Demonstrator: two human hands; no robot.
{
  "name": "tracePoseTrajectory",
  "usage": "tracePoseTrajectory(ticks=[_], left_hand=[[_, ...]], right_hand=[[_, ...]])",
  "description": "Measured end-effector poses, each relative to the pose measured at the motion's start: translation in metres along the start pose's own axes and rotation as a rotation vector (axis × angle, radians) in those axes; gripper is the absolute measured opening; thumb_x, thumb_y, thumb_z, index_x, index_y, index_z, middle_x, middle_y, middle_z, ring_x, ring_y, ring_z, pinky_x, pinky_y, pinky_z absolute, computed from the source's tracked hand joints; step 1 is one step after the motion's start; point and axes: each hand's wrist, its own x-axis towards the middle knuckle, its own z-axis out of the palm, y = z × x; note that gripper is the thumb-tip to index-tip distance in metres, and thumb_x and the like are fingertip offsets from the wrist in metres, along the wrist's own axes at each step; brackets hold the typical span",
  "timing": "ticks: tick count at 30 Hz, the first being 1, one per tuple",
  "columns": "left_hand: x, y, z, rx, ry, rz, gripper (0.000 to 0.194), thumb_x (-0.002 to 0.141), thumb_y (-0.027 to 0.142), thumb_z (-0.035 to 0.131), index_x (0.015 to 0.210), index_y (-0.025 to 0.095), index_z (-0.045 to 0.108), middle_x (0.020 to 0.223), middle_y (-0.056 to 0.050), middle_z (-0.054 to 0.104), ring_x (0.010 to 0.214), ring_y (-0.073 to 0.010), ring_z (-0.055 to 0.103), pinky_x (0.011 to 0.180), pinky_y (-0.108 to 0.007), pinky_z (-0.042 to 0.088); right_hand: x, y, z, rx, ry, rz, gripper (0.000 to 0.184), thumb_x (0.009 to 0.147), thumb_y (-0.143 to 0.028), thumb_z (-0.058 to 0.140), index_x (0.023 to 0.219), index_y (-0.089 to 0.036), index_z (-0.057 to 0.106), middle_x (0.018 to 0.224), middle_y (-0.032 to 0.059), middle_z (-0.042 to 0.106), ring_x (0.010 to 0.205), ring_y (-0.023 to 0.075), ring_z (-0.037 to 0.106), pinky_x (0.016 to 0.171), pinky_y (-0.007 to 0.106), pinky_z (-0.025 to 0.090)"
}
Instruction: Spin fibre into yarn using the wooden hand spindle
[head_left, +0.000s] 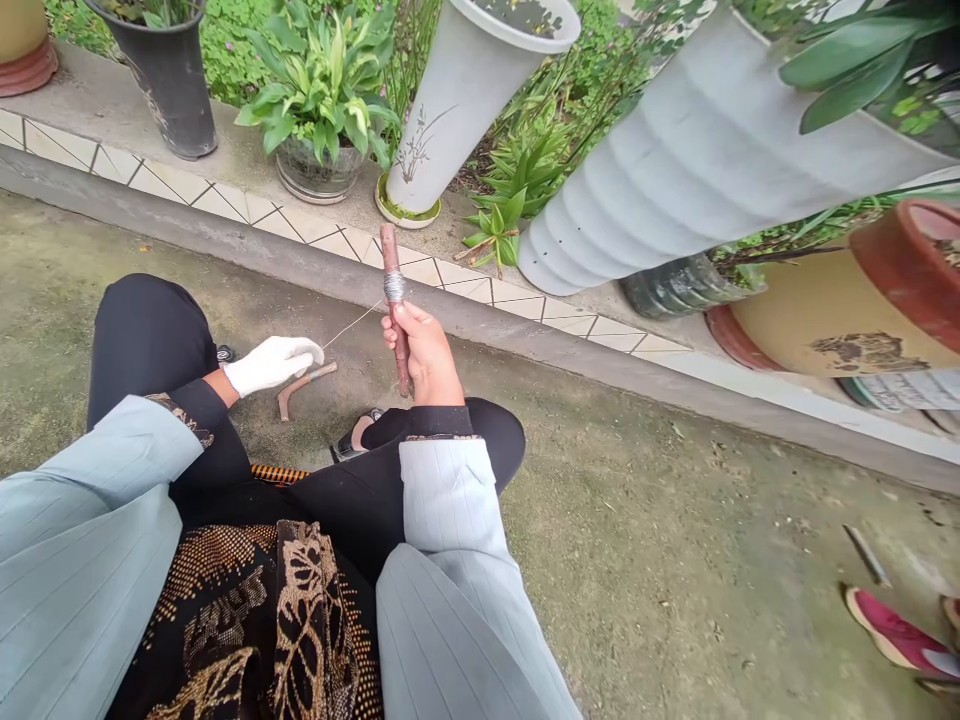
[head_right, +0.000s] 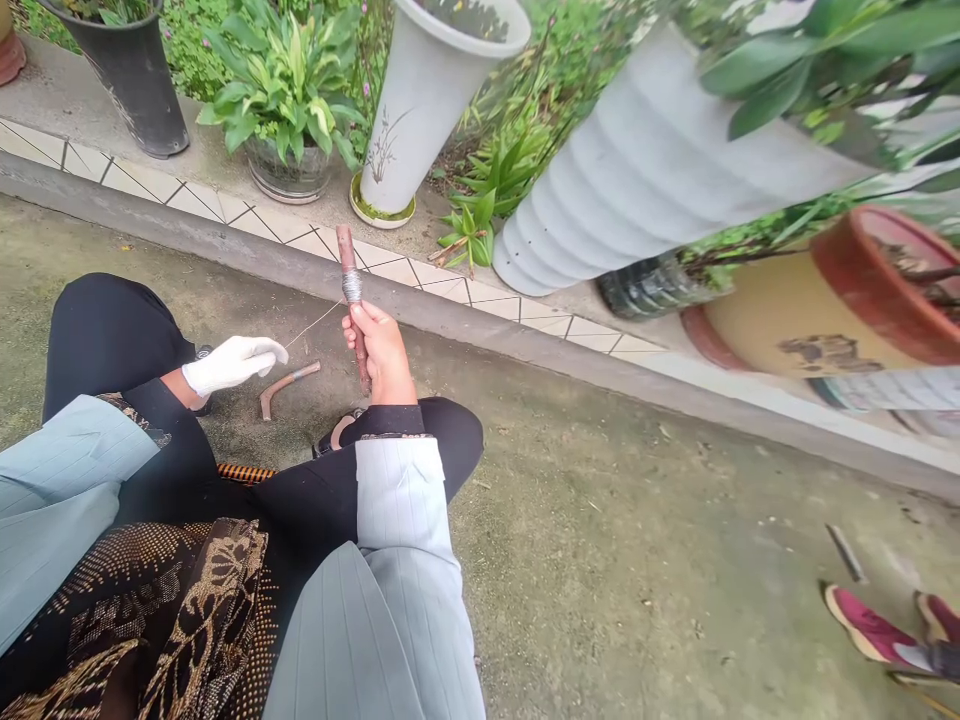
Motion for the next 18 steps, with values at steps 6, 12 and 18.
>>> tracePoseTrajectory(ticks=[6, 12, 18], left_hand=[[-0.006, 0.004, -0.009, 0.458, -0.084, 0.103, 0.042, 0.094, 0.040, 0.038, 0.114, 0.020, 0.069, 0.103, -0.004, 0.075, 0.091, -0.0185, 0.069, 0.082, -0.025, 0.048], [-0.009, 0.000, -0.013, 0.645, -0.027, 0.176, 0.043, 0.095, 0.037, 0.036, 0.113, 0.019, 0.070, 0.100, -0.005, 0.076, 0.087, -0.0182, 0.070, 0.075, -0.024, 0.049], [-0.008, 0.000, -0.013, 0.743, 0.068, 0.183, 0.041, 0.094, 0.036, 0.037, 0.102, 0.017, 0.073, 0.088, -0.007, 0.076, 0.079, -0.0215, 0.070, 0.068, -0.028, 0.048]], right_hand=[[0.012, 0.014, 0.002, -0.467, 0.099, 0.065, 0.027, 0.088, -0.038, 0.057, 0.101, -0.016, 0.063, 0.074, 0.0002, 0.057, 0.055, 0.0087, 0.044, 0.053, 0.022, 0.036], [0.012, 0.013, 0.007, -1.434, -0.077, 0.165, 0.033, 0.092, -0.033, 0.049, 0.116, -0.023, 0.069, 0.109, 0.0100, 0.070, 0.095, 0.0223, 0.062, 0.074, 0.029, 0.041], [0.007, 0.017, 0.020, -1.562, -0.614, 0.438, 0.023, 0.084, -0.025, 0.063, 0.100, -0.016, 0.077, 0.089, 0.0111, 0.072, 0.072, 0.0171, 0.061, 0.062, 0.027, 0.039]])
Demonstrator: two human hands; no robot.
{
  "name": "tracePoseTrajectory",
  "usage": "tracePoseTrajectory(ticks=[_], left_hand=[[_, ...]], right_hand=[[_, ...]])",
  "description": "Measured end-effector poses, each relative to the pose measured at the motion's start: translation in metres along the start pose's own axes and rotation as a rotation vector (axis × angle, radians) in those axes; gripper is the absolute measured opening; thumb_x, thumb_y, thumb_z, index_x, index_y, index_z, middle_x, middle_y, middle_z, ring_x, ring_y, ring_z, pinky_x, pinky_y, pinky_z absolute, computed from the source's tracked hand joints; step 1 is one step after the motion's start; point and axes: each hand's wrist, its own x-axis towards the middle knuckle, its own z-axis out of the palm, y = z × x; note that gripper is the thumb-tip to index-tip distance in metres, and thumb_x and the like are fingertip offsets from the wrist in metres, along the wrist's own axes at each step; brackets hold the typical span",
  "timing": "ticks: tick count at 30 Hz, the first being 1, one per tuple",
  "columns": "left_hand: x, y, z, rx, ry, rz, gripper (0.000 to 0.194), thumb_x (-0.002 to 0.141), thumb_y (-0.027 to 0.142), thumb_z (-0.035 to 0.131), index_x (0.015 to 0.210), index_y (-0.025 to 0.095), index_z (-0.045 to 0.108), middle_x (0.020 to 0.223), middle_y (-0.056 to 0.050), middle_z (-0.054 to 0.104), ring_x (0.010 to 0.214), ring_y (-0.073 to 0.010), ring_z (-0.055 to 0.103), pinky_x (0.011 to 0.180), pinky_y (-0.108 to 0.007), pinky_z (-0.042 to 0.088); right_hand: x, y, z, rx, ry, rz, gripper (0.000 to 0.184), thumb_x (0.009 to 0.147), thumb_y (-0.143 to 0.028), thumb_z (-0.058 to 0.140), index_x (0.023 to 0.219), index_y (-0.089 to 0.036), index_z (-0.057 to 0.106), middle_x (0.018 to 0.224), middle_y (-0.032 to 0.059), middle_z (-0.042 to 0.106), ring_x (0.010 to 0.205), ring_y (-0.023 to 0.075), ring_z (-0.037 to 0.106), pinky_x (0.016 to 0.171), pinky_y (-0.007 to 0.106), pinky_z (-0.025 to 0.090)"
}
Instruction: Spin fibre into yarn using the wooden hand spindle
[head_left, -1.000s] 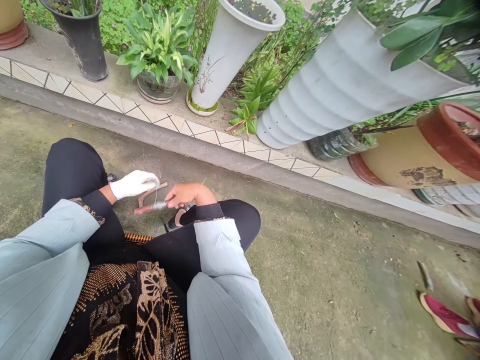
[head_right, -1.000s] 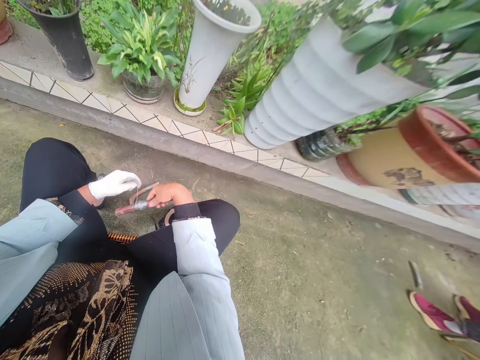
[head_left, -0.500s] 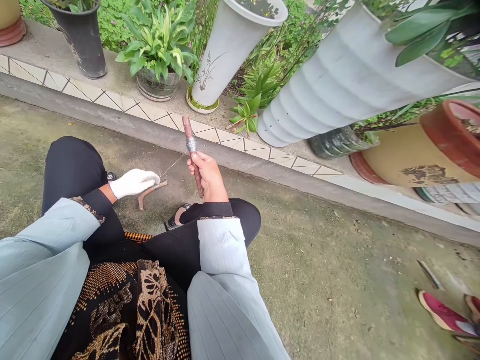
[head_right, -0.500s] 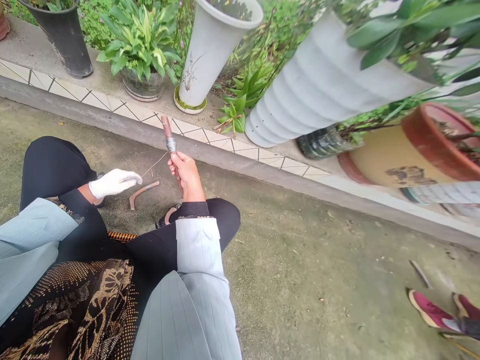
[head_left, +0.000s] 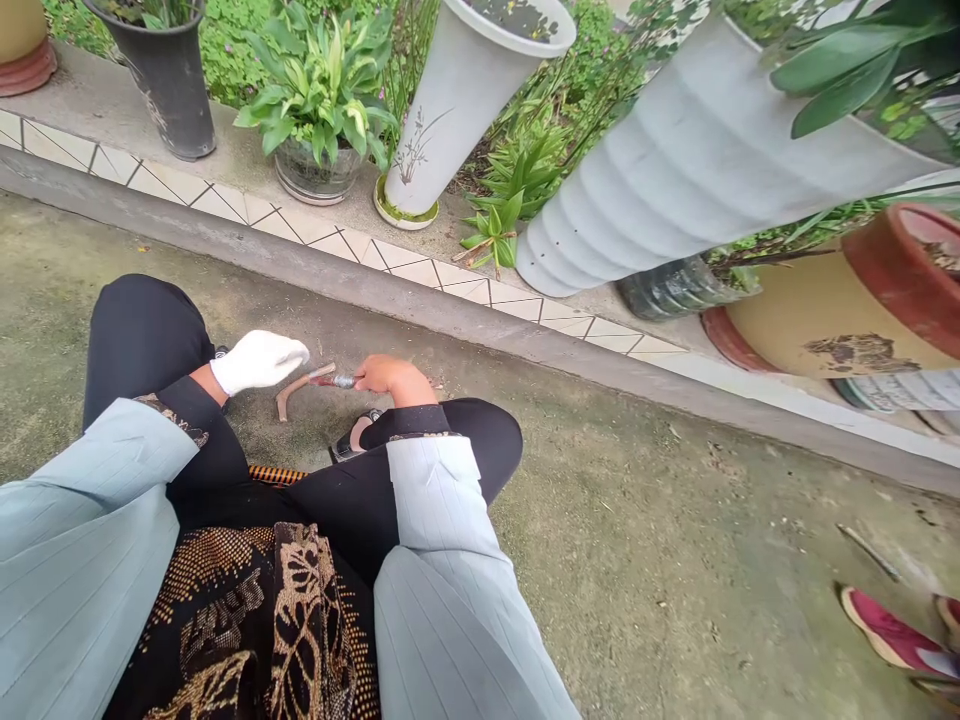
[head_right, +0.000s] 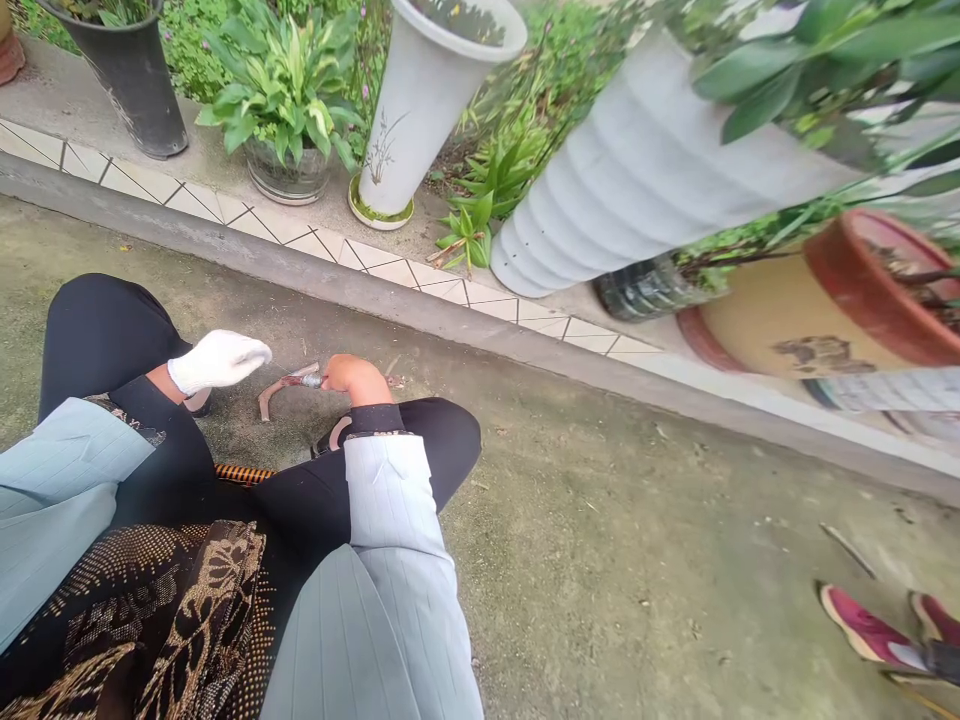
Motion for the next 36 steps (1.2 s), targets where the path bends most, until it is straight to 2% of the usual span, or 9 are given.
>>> tracePoseTrajectory(ticks=[7, 11, 14, 18, 23, 26, 30, 32, 36], left_hand=[[0.007, -0.007, -0.008, -0.269, 0.049, -0.209, 0.038, 0.090, 0.033, 0.039, 0.102, 0.016, 0.071, 0.100, -0.005, 0.075, 0.089, -0.0207, 0.068, 0.082, -0.030, 0.049], [0.011, -0.003, 0.000, -0.584, -0.018, -0.288, 0.035, 0.086, 0.035, 0.044, 0.094, 0.013, 0.070, 0.091, -0.006, 0.072, 0.080, -0.0177, 0.064, 0.076, -0.028, 0.049], [0.012, 0.005, 0.009, -0.851, -0.167, -0.274, 0.038, 0.086, 0.044, 0.049, 0.093, 0.012, 0.068, 0.072, -0.003, 0.065, 0.062, -0.0128, 0.055, 0.060, -0.024, 0.046], [0.011, 0.009, 0.016, -0.994, -0.203, -0.211, 0.042, 0.091, 0.046, 0.044, 0.105, 0.012, 0.064, 0.069, -0.001, 0.059, 0.060, -0.0109, 0.052, 0.058, -0.022, 0.045], [0.008, 0.001, 0.020, -0.454, -0.146, -0.047, 0.041, 0.093, 0.041, 0.039, 0.106, 0.016, 0.068, 0.098, -0.008, 0.071, 0.085, -0.0188, 0.064, 0.079, -0.028, 0.047], [0.005, 0.000, 0.023, -0.302, -0.153, 0.031, 0.039, 0.093, 0.037, 0.039, 0.104, 0.017, 0.070, 0.105, -0.008, 0.072, 0.095, -0.0211, 0.065, 0.085, -0.029, 0.046], [0.005, -0.001, 0.020, -0.463, -0.129, 0.008, 0.036, 0.093, 0.035, 0.042, 0.100, 0.016, 0.070, 0.102, -0.006, 0.073, 0.091, -0.0184, 0.065, 0.083, -0.027, 0.046], [0.008, -0.003, 0.017, -0.665, -0.105, -0.027, 0.033, 0.091, 0.037, 0.046, 0.097, 0.014, 0.069, 0.091, -0.005, 0.072, 0.080, -0.0159, 0.063, 0.076, -0.025, 0.046], [0.013, -0.006, 0.014, -1.147, 0.033, -0.178, 0.033, 0.089, 0.041, 0.053, 0.093, 0.011, 0.065, 0.066, -0.001, 0.058, 0.059, -0.0107, 0.051, 0.061, -0.023, 0.042]], right_hand=[[-0.011, -0.002, 0.003, 0.373, -0.362, -0.493, 0.025, 0.083, -0.027, 0.063, 0.102, -0.015, 0.073, 0.061, -0.0025, 0.055, 0.053, 0.0080, 0.043, 0.054, 0.022, 0.035], [-0.027, 0.000, -0.001, 0.630, -0.243, -0.826, 0.041, 0.081, -0.041, 0.067, 0.110, -0.012, 0.070, 0.070, -0.0023, 0.054, 0.060, 0.0076, 0.042, 0.057, 0.021, 0.035], [-0.029, 0.008, -0.003, 0.863, 0.099, -0.742, 0.049, 0.080, -0.043, 0.067, 0.116, -0.010, 0.066, 0.071, -0.0023, 0.052, 0.058, 0.0074, 0.040, 0.056, 0.021, 0.034], [-0.015, 0.020, -0.003, 0.872, 0.512, -0.348, 0.036, 0.085, -0.033, 0.056, 0.113, -0.013, 0.066, 0.072, -0.0008, 0.054, 0.056, 0.0086, 0.042, 0.056, 0.022, 0.035], [-0.005, 0.011, -0.001, 0.226, 0.401, -0.024, 0.021, 0.085, -0.026, 0.056, 0.094, -0.018, 0.074, 0.080, 0.0061, 0.066, 0.068, 0.0154, 0.052, 0.060, 0.027, 0.033], [-0.003, -0.004, 0.004, 0.084, 0.036, -0.097, 0.018, 0.082, -0.022, 0.060, 0.090, -0.017, 0.076, 0.070, 0.0054, 0.065, 0.061, 0.0140, 0.051, 0.058, 0.027, 0.034], [-0.006, -0.009, 0.008, 0.318, -0.325, -0.370, 0.023, 0.080, -0.024, 0.064, 0.097, -0.016, 0.075, 0.062, -0.0012, 0.059, 0.053, 0.0093, 0.046, 0.056, 0.024, 0.038], [-0.014, -0.003, 0.005, 0.531, -0.309, -0.569, 0.035, 0.079, -0.031, 0.067, 0.110, -0.015, 0.071, 0.066, -0.0028, 0.058, 0.055, 0.0077, 0.044, 0.057, 0.023, 0.038], [-0.030, 0.014, -0.004, 1.033, 0.151, -0.792, 0.044, 0.078, -0.044, 0.071, 0.107, -0.012, 0.066, 0.068, -0.0038, 0.052, 0.056, 0.0060, 0.039, 0.053, 0.021, 0.033]])
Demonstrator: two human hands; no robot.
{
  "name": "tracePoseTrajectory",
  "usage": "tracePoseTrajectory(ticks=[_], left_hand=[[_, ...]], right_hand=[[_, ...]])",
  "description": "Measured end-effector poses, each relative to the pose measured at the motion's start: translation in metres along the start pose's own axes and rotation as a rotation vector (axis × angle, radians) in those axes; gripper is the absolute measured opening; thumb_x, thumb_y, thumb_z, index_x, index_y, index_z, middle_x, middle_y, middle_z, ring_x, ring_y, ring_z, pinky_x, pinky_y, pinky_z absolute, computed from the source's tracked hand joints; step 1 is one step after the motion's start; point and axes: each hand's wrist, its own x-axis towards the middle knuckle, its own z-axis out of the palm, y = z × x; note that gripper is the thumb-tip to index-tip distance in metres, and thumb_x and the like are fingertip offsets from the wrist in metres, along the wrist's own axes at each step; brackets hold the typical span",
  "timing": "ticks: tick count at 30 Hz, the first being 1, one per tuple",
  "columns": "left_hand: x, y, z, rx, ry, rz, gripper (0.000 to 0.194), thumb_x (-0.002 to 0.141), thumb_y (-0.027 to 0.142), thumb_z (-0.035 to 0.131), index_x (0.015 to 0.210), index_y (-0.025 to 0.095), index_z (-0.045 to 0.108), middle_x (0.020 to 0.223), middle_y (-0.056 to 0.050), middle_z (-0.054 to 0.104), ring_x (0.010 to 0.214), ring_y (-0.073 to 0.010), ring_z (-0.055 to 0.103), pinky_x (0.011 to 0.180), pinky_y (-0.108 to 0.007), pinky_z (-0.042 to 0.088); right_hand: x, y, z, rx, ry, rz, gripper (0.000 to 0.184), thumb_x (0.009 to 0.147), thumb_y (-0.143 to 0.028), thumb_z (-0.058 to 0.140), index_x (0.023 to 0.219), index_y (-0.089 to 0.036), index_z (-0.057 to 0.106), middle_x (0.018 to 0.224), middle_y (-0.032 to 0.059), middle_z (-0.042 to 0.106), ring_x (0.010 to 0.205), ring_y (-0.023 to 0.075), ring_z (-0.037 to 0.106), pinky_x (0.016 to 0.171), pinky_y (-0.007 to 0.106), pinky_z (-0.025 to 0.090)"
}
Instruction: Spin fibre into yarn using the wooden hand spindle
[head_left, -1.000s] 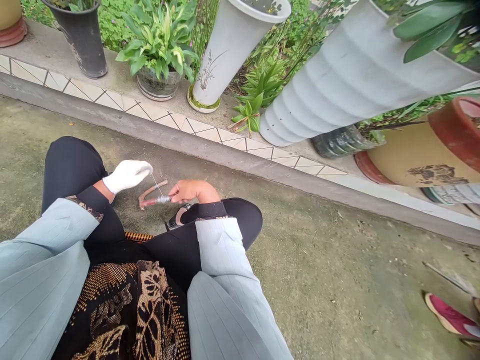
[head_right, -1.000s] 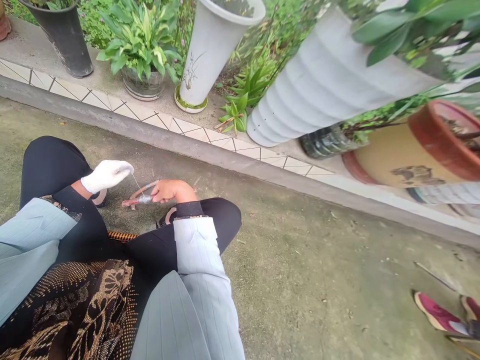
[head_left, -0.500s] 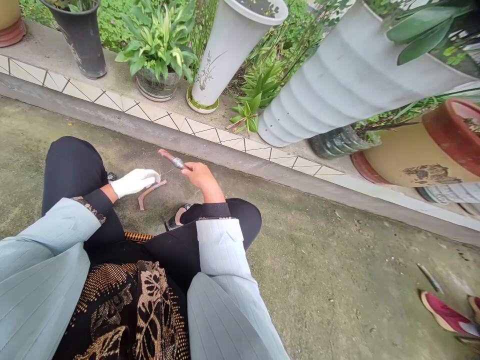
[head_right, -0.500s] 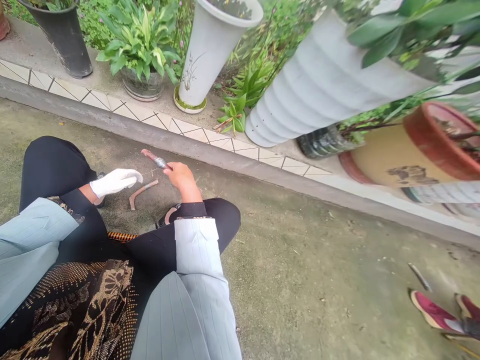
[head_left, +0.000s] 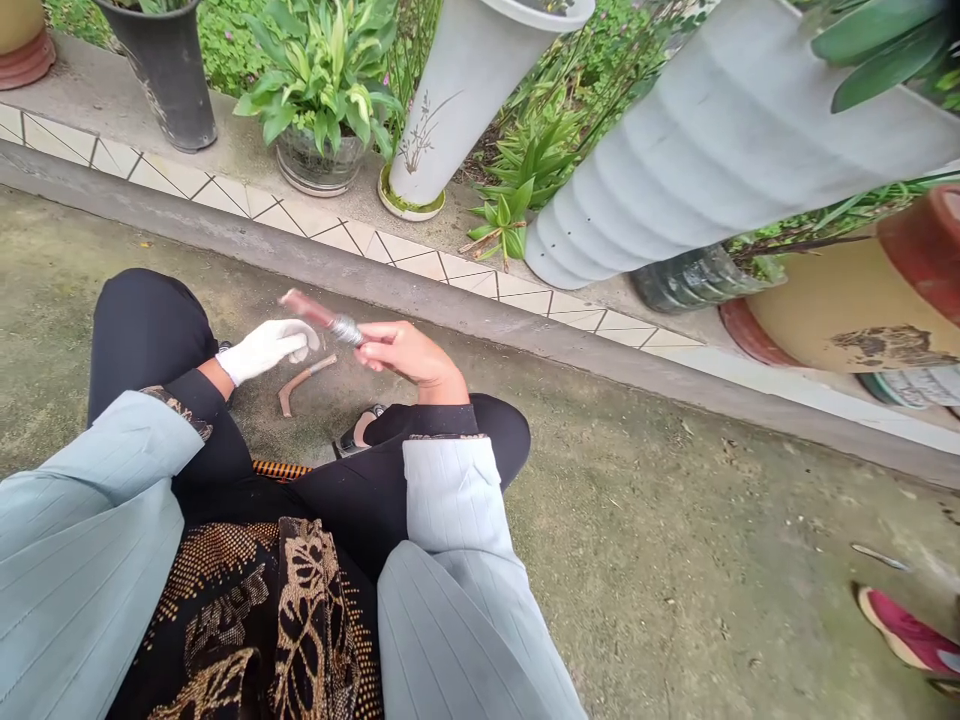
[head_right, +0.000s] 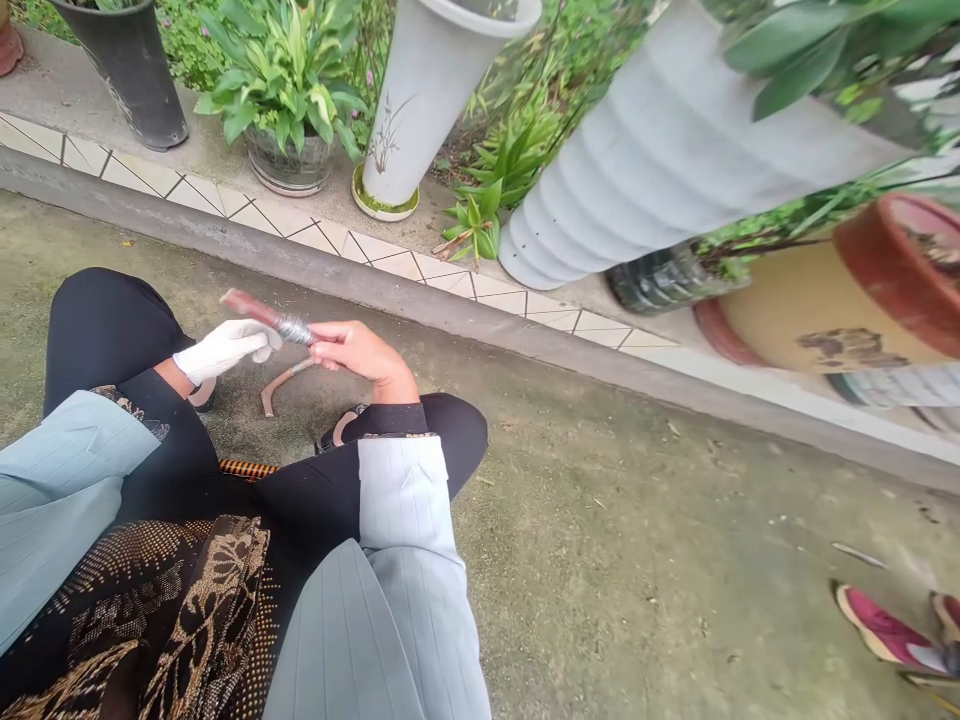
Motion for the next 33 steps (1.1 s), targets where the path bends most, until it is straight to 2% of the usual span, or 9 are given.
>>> tracePoseTrajectory(ticks=[2, 5, 9, 12, 16, 19, 25, 29, 33], left_hand=[[0.000, 0.001, 0.001, -0.087, 0.018, -0.045, 0.032, 0.089, 0.041, 0.054, 0.095, 0.011, 0.065, 0.060, 0.002, 0.052, 0.055, -0.0092, 0.045, 0.056, -0.022, 0.038], [-0.003, 0.004, 0.001, -0.040, -0.067, -0.085, 0.032, 0.089, 0.041, 0.055, 0.096, 0.012, 0.066, 0.059, 0.002, 0.050, 0.053, -0.0081, 0.040, 0.052, -0.021, 0.033], [-0.007, 0.014, 0.000, 0.093, -0.125, -0.096, 0.034, 0.089, 0.042, 0.052, 0.093, 0.012, 0.066, 0.073, -0.002, 0.061, 0.054, -0.0080, 0.042, 0.054, -0.022, 0.036], [-0.008, 0.021, -0.002, 0.307, -0.162, -0.084, 0.035, 0.089, 0.041, 0.049, 0.096, 0.013, 0.068, 0.078, -0.003, 0.065, 0.058, -0.0094, 0.047, 0.059, -0.022, 0.039], [-0.007, 0.026, -0.007, 0.515, -0.200, -0.061, 0.036, 0.090, 0.038, 0.045, 0.101, 0.014, 0.070, 0.077, -0.002, 0.067, 0.063, -0.0122, 0.054, 0.064, -0.022, 0.040], [-0.007, 0.024, -0.008, 0.604, -0.206, -0.047, 0.039, 0.090, 0.039, 0.041, 0.098, 0.015, 0.071, 0.078, -0.003, 0.068, 0.065, -0.0135, 0.056, 0.066, -0.022, 0.040], [-0.007, 0.007, -0.010, 0.634, -0.199, -0.015, 0.039, 0.090, 0.043, 0.043, 0.101, 0.017, 0.071, 0.090, -0.004, 0.071, 0.076, -0.0158, 0.061, 0.074, -0.024, 0.043], [-0.004, 0.008, -0.011, 0.457, -0.143, -0.071, 0.040, 0.088, 0.045, 0.046, 0.097, 0.014, 0.069, 0.079, -0.003, 0.068, 0.066, -0.0134, 0.057, 0.065, -0.023, 0.044], [-0.001, 0.003, -0.007, 0.144, -0.128, -0.091, 0.041, 0.084, 0.049, 0.054, 0.093, 0.011, 0.067, 0.084, -0.007, 0.069, 0.074, -0.0151, 0.060, 0.070, -0.026, 0.048]], right_hand=[[-0.002, -0.001, -0.003, 0.128, 0.242, -0.074, 0.041, 0.076, -0.048, 0.073, 0.096, -0.013, 0.063, 0.068, -0.0035, 0.051, 0.055, 0.0056, 0.039, 0.050, 0.021, 0.031], [0.004, 0.005, -0.005, 0.204, 0.460, -0.011, 0.040, 0.074, -0.048, 0.075, 0.090, -0.015, 0.059, 0.069, -0.0030, 0.052, 0.054, 0.0056, 0.041, 0.049, 0.019, 0.032], [0.020, 0.020, -0.005, 0.087, 0.589, 0.183, 0.028, 0.081, -0.033, 0.066, 0.101, -0.014, 0.062, 0.066, -0.0040, 0.052, 0.050, 0.0056, 0.040, 0.047, 0.018, 0.031], [0.027, 0.027, -0.007, -0.146, 0.599, 0.315, 0.026, 0.086, -0.023, 0.056, 0.108, -0.014, 0.065, 0.065, -0.0038, 0.052, 0.049, 0.0060, 0.041, 0.050, 0.019, 0.034], [0.029, 0.029, -0.007, -0.592, 0.474, 0.436, 0.024, 0.086, -0.026, 0.056, 0.102, -0.017, 0.071, 0.071, 0.0001, 0.060, 0.059, 0.0100, 0.051, 0.059, 0.022, 0.038], [0.029, 0.026, -0.004, -0.787, 0.272, 0.583, 0.023, 0.087, -0.027, 0.057, 0.100, -0.017, 0.073, 0.073, 0.0028, 0.064, 0.061, 0.0117, 0.053, 0.060, 0.024, 0.037], [0.025, 0.020, 0.007, -0.665, -0.261, 0.723, 0.022, 0.082, -0.019, 0.062, 0.100, -0.015, 0.074, 0.058, -0.0017, 0.055, 0.051, 0.0094, 0.046, 0.053, 0.023, 0.036], [0.018, 0.012, 0.006, -0.348, -0.414, 0.500, 0.029, 0.080, -0.025, 0.066, 0.105, -0.013, 0.072, 0.063, -0.0040, 0.054, 0.052, 0.0065, 0.043, 0.054, 0.021, 0.037], [0.008, 0.003, -0.001, -0.186, -0.355, 0.235, 0.046, 0.079, -0.040, 0.068, 0.115, -0.011, 0.068, 0.068, -0.0040, 0.054, 0.056, 0.0059, 0.042, 0.055, 0.020, 0.037]])
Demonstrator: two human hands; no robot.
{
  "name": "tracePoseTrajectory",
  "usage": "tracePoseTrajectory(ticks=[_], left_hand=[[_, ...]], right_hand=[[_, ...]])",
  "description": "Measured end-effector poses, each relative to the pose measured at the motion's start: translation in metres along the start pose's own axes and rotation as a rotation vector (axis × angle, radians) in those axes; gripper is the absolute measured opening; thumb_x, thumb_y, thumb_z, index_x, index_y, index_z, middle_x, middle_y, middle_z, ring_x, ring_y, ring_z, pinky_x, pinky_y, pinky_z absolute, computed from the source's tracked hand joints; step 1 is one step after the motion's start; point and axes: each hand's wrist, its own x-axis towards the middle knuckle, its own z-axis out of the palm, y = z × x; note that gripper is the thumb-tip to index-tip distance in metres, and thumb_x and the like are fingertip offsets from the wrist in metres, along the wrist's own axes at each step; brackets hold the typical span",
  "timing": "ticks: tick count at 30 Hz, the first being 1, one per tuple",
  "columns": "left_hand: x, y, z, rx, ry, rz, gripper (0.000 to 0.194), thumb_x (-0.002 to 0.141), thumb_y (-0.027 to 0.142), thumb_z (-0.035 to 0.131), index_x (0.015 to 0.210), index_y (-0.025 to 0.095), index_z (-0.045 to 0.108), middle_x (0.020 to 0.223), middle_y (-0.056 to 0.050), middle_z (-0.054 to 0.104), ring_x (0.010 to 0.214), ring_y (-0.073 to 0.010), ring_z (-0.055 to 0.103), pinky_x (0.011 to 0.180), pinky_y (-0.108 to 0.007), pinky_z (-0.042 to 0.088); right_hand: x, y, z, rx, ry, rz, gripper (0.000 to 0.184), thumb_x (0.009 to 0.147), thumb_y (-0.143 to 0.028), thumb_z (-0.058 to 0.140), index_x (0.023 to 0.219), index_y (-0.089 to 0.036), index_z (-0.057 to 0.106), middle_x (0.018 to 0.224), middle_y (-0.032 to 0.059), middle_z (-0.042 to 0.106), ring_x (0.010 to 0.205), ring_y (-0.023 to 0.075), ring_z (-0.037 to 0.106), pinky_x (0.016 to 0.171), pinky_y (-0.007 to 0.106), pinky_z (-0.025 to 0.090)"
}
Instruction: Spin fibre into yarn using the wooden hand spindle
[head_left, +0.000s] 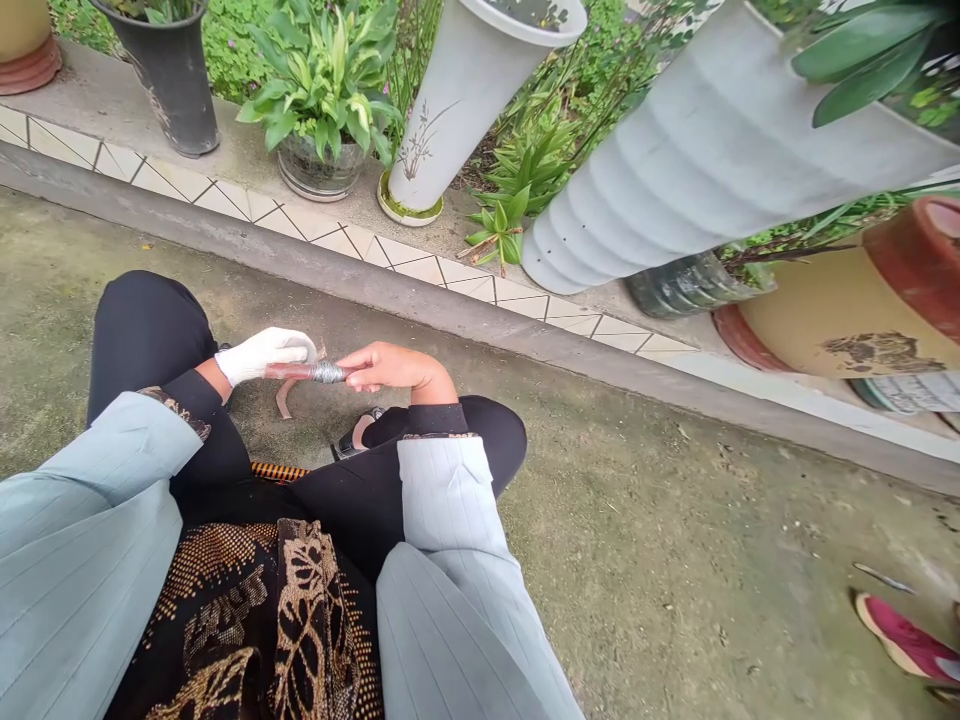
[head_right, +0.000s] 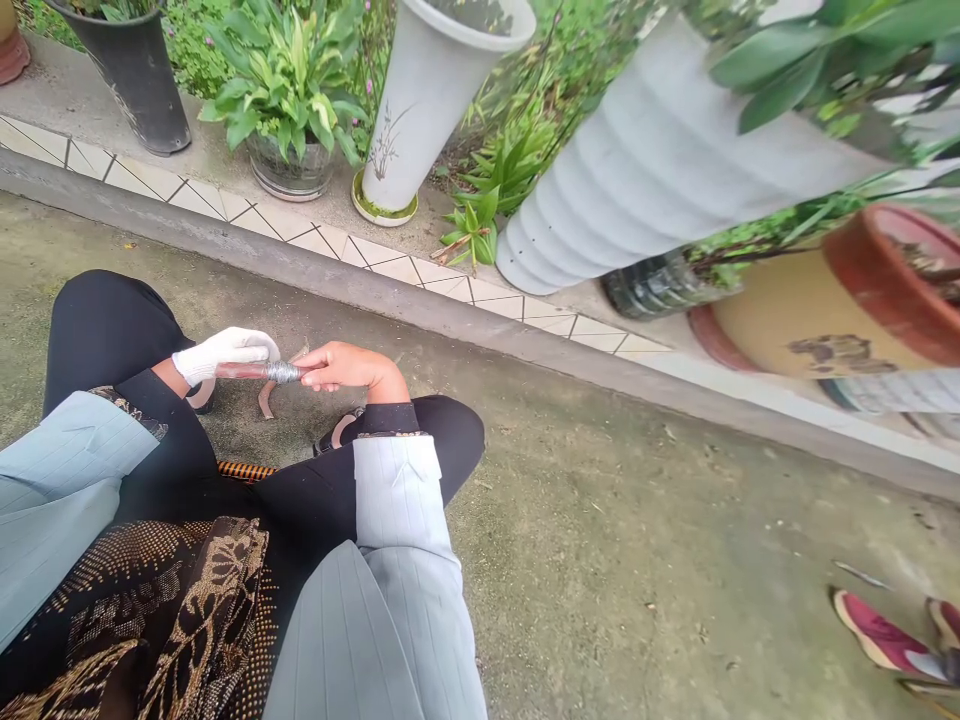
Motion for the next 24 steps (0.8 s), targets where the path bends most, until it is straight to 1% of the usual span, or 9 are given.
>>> tracePoseTrajectory(ticks=[5, 7, 9, 13, 15, 17, 19, 22, 24], left_hand=[[0.001, -0.018, 0.016, -0.145, -0.071, 0.018, 0.042, 0.079, 0.050, 0.065, 0.094, 0.012, 0.066, 0.076, -0.006, 0.065, 0.064, -0.0126, 0.056, 0.061, -0.025, 0.047], [0.000, -0.017, 0.020, -0.130, -0.028, 0.027, 0.041, 0.084, 0.051, 0.058, 0.092, 0.012, 0.067, 0.069, -0.004, 0.062, 0.061, -0.0117, 0.053, 0.059, -0.023, 0.045], [-0.001, -0.009, 0.020, -0.079, -0.079, 0.008, 0.039, 0.089, 0.048, 0.051, 0.094, 0.013, 0.067, 0.065, -0.002, 0.058, 0.060, -0.0110, 0.051, 0.059, -0.022, 0.043], [-0.003, 0.005, 0.014, 0.110, -0.085, -0.025, 0.039, 0.091, 0.045, 0.044, 0.099, 0.015, 0.068, 0.069, -0.002, 0.062, 0.060, -0.0118, 0.053, 0.062, -0.022, 0.043], [-0.003, 0.005, 0.013, 0.278, -0.090, -0.004, 0.038, 0.091, 0.043, 0.044, 0.099, 0.016, 0.070, 0.082, -0.004, 0.069, 0.071, -0.0142, 0.060, 0.072, -0.024, 0.046], [-0.002, 0.001, 0.014, 0.423, -0.116, 0.029, 0.037, 0.090, 0.041, 0.043, 0.098, 0.018, 0.071, 0.096, -0.004, 0.073, 0.084, -0.0164, 0.064, 0.081, -0.024, 0.045], [-0.001, -0.002, 0.016, 0.523, -0.153, 0.048, 0.037, 0.090, 0.039, 0.042, 0.096, 0.019, 0.072, 0.099, -0.003, 0.074, 0.088, -0.0170, 0.065, 0.083, -0.023, 0.044], [0.000, -0.001, 0.017, 0.588, -0.174, 0.040, 0.034, 0.088, 0.038, 0.044, 0.092, 0.020, 0.073, 0.092, -0.003, 0.074, 0.081, -0.0168, 0.065, 0.077, -0.022, 0.044], [-0.001, 0.001, 0.016, 0.536, -0.169, 0.047, 0.033, 0.086, 0.037, 0.046, 0.089, 0.018, 0.073, 0.090, -0.004, 0.074, 0.081, -0.0166, 0.065, 0.077, -0.023, 0.044]], right_hand=[[-0.004, 0.000, 0.001, 0.096, 0.054, -0.096, 0.049, 0.076, -0.042, 0.072, 0.111, -0.008, 0.067, 0.070, -0.0030, 0.054, 0.057, 0.0059, 0.041, 0.055, 0.021, 0.037], [-0.001, 0.004, 0.001, 0.138, 0.152, -0.116, 0.049, 0.076, -0.043, 0.071, 0.110, -0.008, 0.066, 0.069, -0.0026, 0.054, 0.055, 0.0060, 0.040, 0.053, 0.021, 0.035], [0.002, 0.008, 0.001, 0.171, 0.302, -0.111, 0.047, 0.078, -0.043, 0.068, 0.110, -0.009, 0.066, 0.069, -0.0021, 0.054, 0.053, 0.0063, 0.040, 0.051, 0.021, 0.033], [0.011, 0.015, -0.003, -0.010, 0.603, 0.141, 0.032, 0.082, -0.031, 0.060, 0.108, -0.013, 0.068, 0.068, -0.0013, 0.054, 0.055, 0.0083, 0.044, 0.054, 0.021, 0.035], [0.014, 0.014, -0.004, -0.250, 0.646, 0.320, 0.027, 0.084, -0.028, 0.057, 0.104, -0.016, 0.071, 0.069, 0.0000, 0.057, 0.059, 0.0103, 0.048, 0.058, 0.023, 0.036], [0.017, 0.011, -0.002, -0.477, 0.579, 0.450, 0.022, 0.085, -0.027, 0.057, 0.096, -0.018, 0.074, 0.071, 0.0022, 0.061, 0.063, 0.0123, 0.050, 0.060, 0.025, 0.035], [0.020, 0.007, 0.002, -0.591, 0.424, 0.543, 0.019, 0.085, -0.026, 0.059, 0.093, -0.018, 0.075, 0.071, 0.0039, 0.063, 0.062, 0.0130, 0.051, 0.059, 0.026, 0.034], [0.025, 0.004, 0.009, -0.555, 0.183, 0.612, 0.020, 0.085, -0.023, 0.060, 0.096, -0.016, 0.076, 0.061, 0.0025, 0.059, 0.055, 0.0117, 0.049, 0.056, 0.026, 0.034], [0.028, 0.006, 0.012, -0.459, 0.076, 0.588, 0.021, 0.085, -0.022, 0.061, 0.099, -0.014, 0.075, 0.057, -0.0001, 0.055, 0.052, 0.0104, 0.047, 0.055, 0.025, 0.035]])
